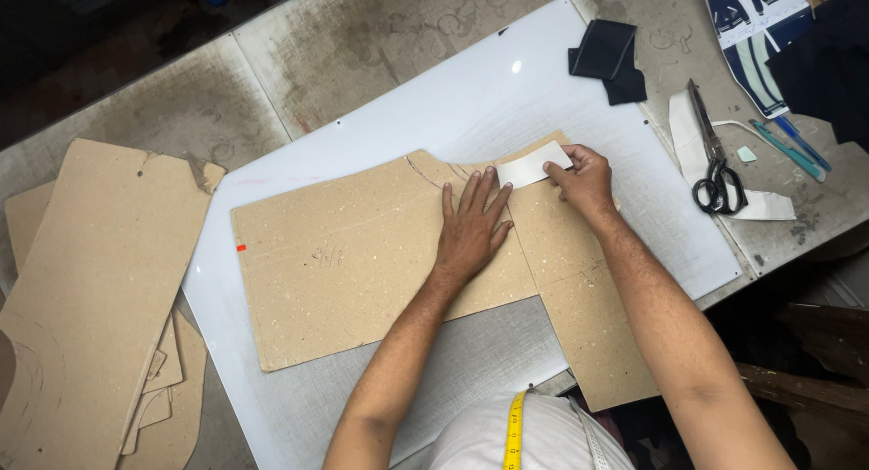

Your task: The person uses a utility knife to cut a white paper pattern from a larger sheet, then places the cut piece onto a cardboard template. The person then handles a black fabric piece, aligns a white strip on it, and marks the fabric with a white chalk-like tool.

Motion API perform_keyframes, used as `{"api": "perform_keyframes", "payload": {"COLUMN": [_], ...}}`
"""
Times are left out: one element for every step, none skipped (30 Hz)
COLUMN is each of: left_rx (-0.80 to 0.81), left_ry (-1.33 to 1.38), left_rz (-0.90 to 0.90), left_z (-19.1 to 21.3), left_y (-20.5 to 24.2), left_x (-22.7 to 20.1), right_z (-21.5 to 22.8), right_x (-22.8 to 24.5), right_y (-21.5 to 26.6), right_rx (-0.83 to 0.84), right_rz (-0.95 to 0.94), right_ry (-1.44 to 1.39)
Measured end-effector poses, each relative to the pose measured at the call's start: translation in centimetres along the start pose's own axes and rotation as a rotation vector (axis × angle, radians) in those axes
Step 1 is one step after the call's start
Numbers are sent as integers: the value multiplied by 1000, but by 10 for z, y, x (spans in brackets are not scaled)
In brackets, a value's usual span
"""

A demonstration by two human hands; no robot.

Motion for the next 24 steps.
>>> {"api": "perform_keyframes", "payload": {"left_rx": [70, 140, 208, 169, 128, 86, 60, 35, 17, 89, 181, 273, 238, 203, 148, 122, 99, 77, 40, 4, -35, -55, -74, -93], "left_ry": [-34, -68, -103, -167, -232, -297, -268, -239, -203, -154, -97, -40, -19, 2, 13, -13, -41, -69, -78, -86, -98, -79, -63, -46], "left_rz": [79, 158, 235, 210, 183, 156, 142, 128, 114, 123, 129, 134, 160, 188, 225, 257, 290, 323, 332, 340, 352, 371, 389, 406], "left_z": [-3, -5, -7, -6, -4, -2, -2, -1, -1, -3, -6, -10, -11, -11, -8, -6, -4, -4, -5, -5, -6, -8, -9, -11], "left_y": [1, 2, 3, 6, 8, 7, 7, 5, 5, -2, -5, -1, 3, 7, 5, 6, 13, 18, 18, 20, 20, 18, 18, 20], "left_x": [1, 0, 0, -2, -3, -4, -6, -5, -6, -1, 3, 5, 6, 8, 13, 13, 14, 13, 12, 11, 11, 14, 16, 17], "right_z": [0, 0, -1, -1, -2, -3, -4, -4, -1, 2, 5, 14, 31, 45, 60, 80, 95, 105, 112, 119, 122, 125, 125, 124], "right_x": [0, -1, 0, 2, 5, 9, 10, 11, 10, 8, -3, -15, -25, -36, -46, -59, -74, -93, -111, -132, -154, -174, -193, -212], "right_y": [-1, 1, 1, 1, 1, 0, 1, 1, 1, -2, 6, 15, 21, 32, 45, 69, 93, 125, 153, 182, 210, 232, 248, 261], "right_rx": [-4, -7, -13, -18, -27, -12, 3, 17, 75, 132, 187, 135, 75, 18, -65, -148, -214, -297, -366, -371, -389, -348, -308, -111], "right_rz": [6, 11, 9, 7, 6, 36, 59, 81, 99, 116, 112, 206, 308, 410, 339, 267, 211, 58, 23, -107, -166, -183, -202, -401], "right_ry": [2, 4, 21, 39, 55, 50, 47, 43, -33, -110, -189, -118, -42, 38, 45, 52, 108, 187, 307, 373, 431, 435, 438, 285]}}
Point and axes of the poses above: each hand's wrist, its own y-axis away from the middle knuckle, its own z-axis out of the back of the hand, x = y × z, the point moved 1 cm from there along -y, towards the middle knuckle, and after that the axes turned 1 degree about x, right-handed, at the moved point
